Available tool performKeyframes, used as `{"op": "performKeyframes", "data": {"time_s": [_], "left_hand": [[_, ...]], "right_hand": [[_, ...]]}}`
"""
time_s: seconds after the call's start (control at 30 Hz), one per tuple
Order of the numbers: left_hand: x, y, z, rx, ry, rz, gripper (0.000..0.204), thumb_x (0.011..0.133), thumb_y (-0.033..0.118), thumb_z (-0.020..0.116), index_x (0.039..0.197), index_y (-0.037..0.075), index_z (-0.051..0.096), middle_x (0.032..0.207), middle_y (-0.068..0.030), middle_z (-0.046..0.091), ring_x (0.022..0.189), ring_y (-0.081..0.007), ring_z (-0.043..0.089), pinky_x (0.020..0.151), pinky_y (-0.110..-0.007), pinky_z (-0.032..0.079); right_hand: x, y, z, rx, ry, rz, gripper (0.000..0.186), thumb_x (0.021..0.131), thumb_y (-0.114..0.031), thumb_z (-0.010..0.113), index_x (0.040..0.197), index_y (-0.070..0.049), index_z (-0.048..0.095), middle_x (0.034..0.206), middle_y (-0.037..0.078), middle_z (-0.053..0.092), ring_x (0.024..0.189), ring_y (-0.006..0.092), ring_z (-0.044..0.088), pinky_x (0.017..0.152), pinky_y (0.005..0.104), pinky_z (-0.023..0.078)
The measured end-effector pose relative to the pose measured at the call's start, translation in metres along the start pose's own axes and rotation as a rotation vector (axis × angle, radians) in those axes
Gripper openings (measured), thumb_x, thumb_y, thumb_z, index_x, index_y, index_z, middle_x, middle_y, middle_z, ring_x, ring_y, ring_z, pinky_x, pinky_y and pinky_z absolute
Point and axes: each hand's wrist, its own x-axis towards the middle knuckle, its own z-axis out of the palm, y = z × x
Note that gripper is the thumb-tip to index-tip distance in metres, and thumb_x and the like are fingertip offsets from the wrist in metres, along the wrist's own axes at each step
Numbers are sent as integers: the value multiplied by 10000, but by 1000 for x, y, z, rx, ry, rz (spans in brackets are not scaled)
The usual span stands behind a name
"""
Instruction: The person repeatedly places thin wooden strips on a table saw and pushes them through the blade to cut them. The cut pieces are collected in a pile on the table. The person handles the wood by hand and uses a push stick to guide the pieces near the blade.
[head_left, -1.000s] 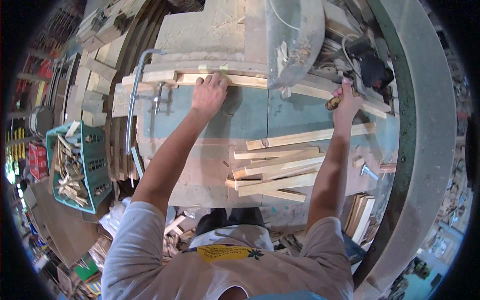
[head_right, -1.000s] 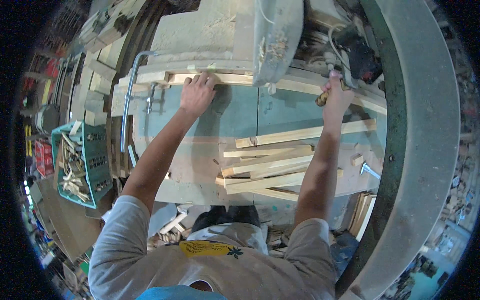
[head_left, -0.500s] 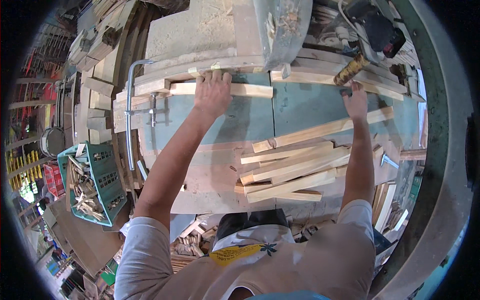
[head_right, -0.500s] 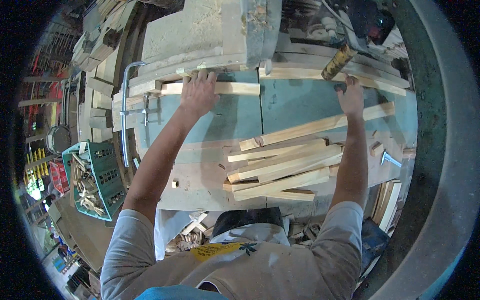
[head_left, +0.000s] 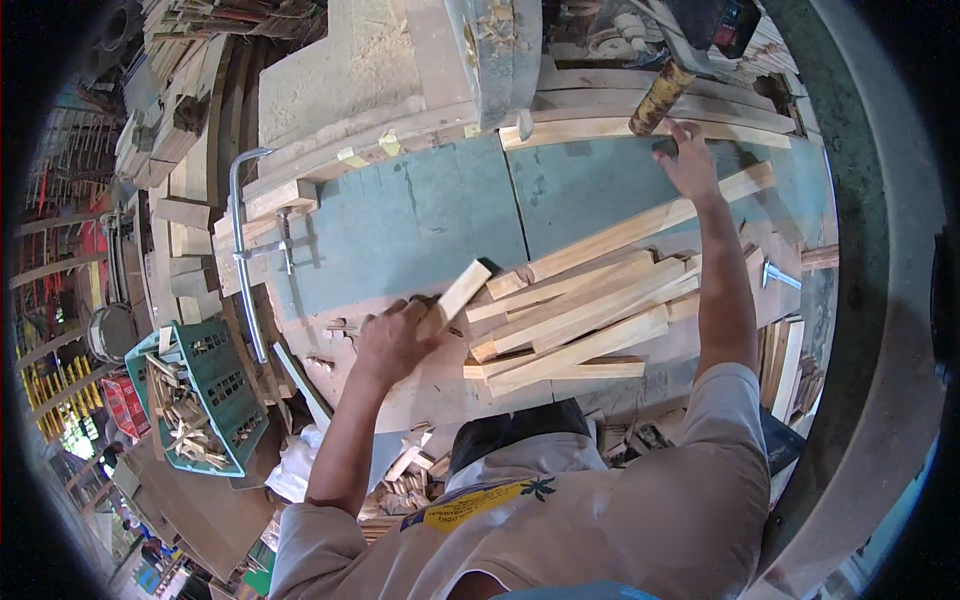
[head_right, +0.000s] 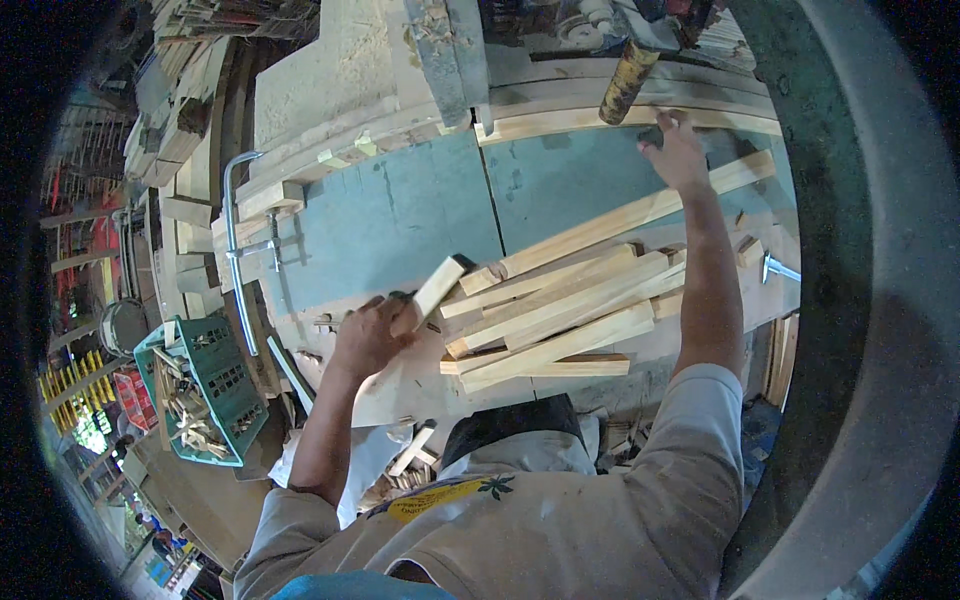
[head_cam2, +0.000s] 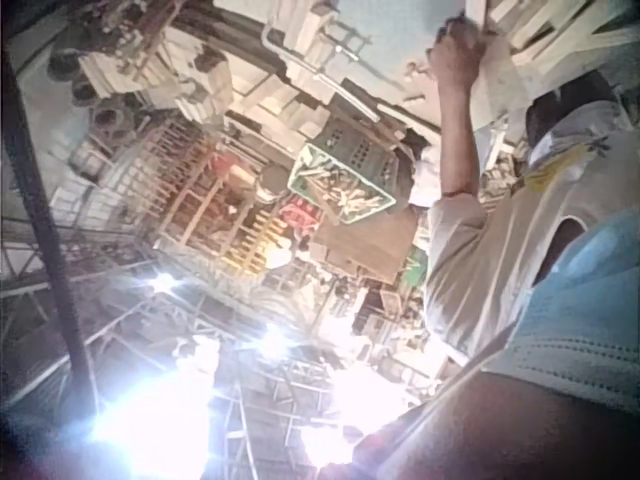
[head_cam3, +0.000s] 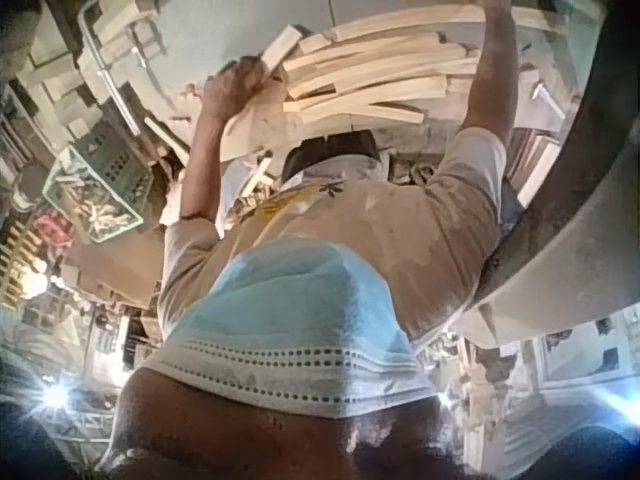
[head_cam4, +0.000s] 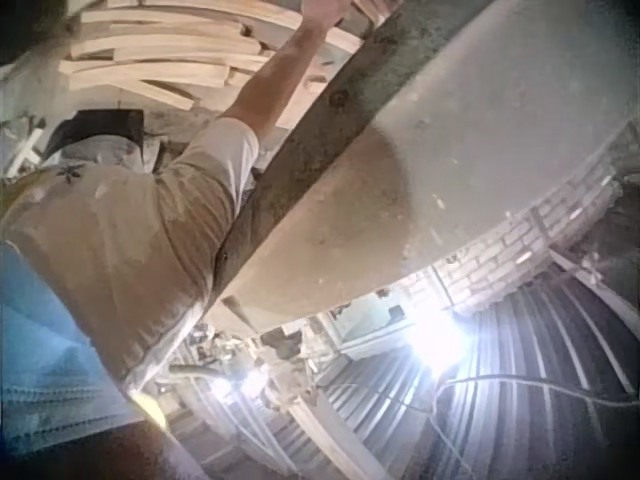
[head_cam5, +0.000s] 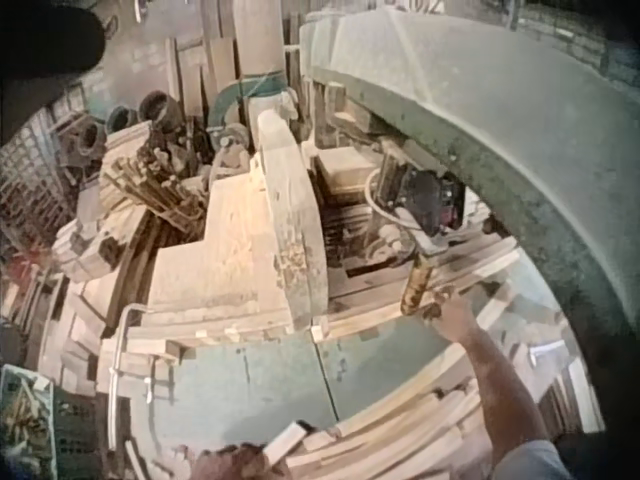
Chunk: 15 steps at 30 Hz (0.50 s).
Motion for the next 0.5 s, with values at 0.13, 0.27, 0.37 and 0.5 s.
{"op": "performKeyframes", "data": {"time_s": [0.13, 0.27, 0.37, 0.5], "left_hand": [[27, -2, 7, -276, 161, 115, 308, 942, 301, 763, 1090, 50, 665, 1057, -150, 680, 1012, -392, 670, 886, -519, 548], [119, 35, 7, -517, 507, 178, 335, 928, 171, 741, 1192, 9, 614, 1151, -225, 654, 1077, -449, 633, 939, -511, 530], [196, 52, 20, -407, 848, 234, 572, 909, 108, 749, 1418, 25, 501, 1320, -239, 599, 1179, -448, 612, 996, -542, 497], [221, 101, 3, -433, 659, -22, 557, 884, 228, 813, 1346, 66, 548, 1275, -196, 589, 1244, -392, 595, 1031, -552, 444]], "right_hand": [[-14, -22, -15, 25, -85, 43, 686, 972, -365, 767, 1577, -161, 515, 1568, 184, 460, 1387, 426, 551, 1148, 501, 492], [-17, -5, -7, 12, -72, -40, 652, 982, -334, 751, 1567, -156, 525, 1560, 183, 468, 1405, 409, 541, 1155, 490, 488], [-6, -6, -2, 32, -103, -110, 617, 983, -315, 746, 1543, -156, 542, 1546, 178, 481, 1396, 411, 547, 1149, 497, 490], [-15, -5, -10, 27, -22, -108, 604, 959, -272, 770, 1509, -144, 555, 1519, 174, 502, 1380, 409, 556, 1142, 497, 495]]}}
